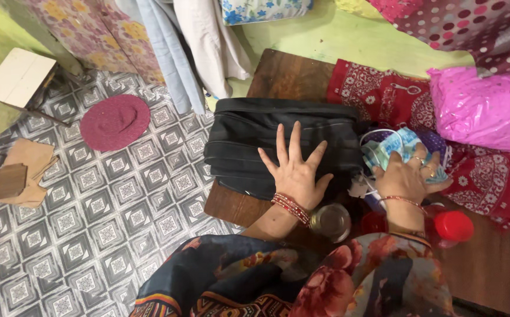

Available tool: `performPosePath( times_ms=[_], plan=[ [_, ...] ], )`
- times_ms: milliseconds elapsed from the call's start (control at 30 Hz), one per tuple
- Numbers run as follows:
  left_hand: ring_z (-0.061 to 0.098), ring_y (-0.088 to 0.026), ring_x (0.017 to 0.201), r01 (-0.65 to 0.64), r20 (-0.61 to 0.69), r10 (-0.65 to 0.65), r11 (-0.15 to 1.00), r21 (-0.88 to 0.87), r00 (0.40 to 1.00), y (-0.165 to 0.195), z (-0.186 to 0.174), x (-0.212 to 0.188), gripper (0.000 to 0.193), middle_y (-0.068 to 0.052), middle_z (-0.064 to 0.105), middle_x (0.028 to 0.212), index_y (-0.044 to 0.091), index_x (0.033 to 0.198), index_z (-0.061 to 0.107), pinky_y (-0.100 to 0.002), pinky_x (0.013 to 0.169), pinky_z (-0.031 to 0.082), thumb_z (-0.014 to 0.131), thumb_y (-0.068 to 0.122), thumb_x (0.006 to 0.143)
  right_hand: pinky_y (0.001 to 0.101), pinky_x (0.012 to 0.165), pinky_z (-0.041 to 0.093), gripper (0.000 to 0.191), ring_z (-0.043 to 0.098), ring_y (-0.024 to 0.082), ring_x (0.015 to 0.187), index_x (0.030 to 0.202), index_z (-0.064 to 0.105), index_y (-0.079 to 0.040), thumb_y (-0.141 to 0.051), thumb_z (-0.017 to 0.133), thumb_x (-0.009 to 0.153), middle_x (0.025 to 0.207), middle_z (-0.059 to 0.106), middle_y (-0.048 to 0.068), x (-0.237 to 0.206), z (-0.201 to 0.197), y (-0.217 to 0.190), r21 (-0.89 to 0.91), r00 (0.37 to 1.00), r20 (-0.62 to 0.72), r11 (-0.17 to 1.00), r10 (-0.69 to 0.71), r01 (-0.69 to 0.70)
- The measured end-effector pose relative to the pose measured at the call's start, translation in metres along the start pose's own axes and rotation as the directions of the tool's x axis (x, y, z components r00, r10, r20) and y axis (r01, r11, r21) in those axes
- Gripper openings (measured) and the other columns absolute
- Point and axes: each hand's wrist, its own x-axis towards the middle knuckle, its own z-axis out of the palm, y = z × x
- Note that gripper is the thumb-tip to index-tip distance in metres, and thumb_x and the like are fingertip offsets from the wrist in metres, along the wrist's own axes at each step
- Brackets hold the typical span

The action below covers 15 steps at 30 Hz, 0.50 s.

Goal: The person kneels on the floor beside a bed and unpacks a black backpack, taking out a water bottle, a red-capped container, a charging cable, a phone, a face mask and small bottles and placing them on the bed and floor. They open and close the bag's compartments while removing the items one at a time.

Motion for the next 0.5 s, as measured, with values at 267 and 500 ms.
performPosePath(
  times_ms=[267, 500],
  plan=[
    [0.008, -0.045, 0.154, 0.028, -0.111, -0.019, 0.996, 0.085, 0.994, -0.032, -0.015, -0.004, 0.071, -0.019, 0.020, 0.165, 0.023, 0.135, 0.066, -0.085, 0.110, 0.003, 0.084, 0.046, 0.070, 0.0860, 0.106, 0.009, 0.060, 0.010, 0.052, 0.152, 0.145, 0.059, -0.021, -0.050, 0.066, 0.092, 0.168, 0.018, 0.020, -0.022, -0.028, -0.027, 0.198, 0.960, -0.173, 0.947, -0.222, 0.254],
    [0.010, -0.042, 0.155, 0.095, -0.270, -0.034, 0.971, 0.218, 0.962, -0.082, -0.031, 0.000, 0.048, -0.017, 0.025, 0.165, 0.019, 0.118, 0.077, -0.085, 0.111, 0.001, 0.081, 0.043, 0.077, 0.0837, 0.111, 0.010, 0.028, 0.014, 0.046, 0.155, 0.120, 0.076, -0.030, -0.040, 0.069, 0.095, 0.165, 0.026, 0.013, -0.046, -0.050, -0.090, 0.247, 0.867, -0.255, 0.838, -0.428, 0.486]
  ],
)
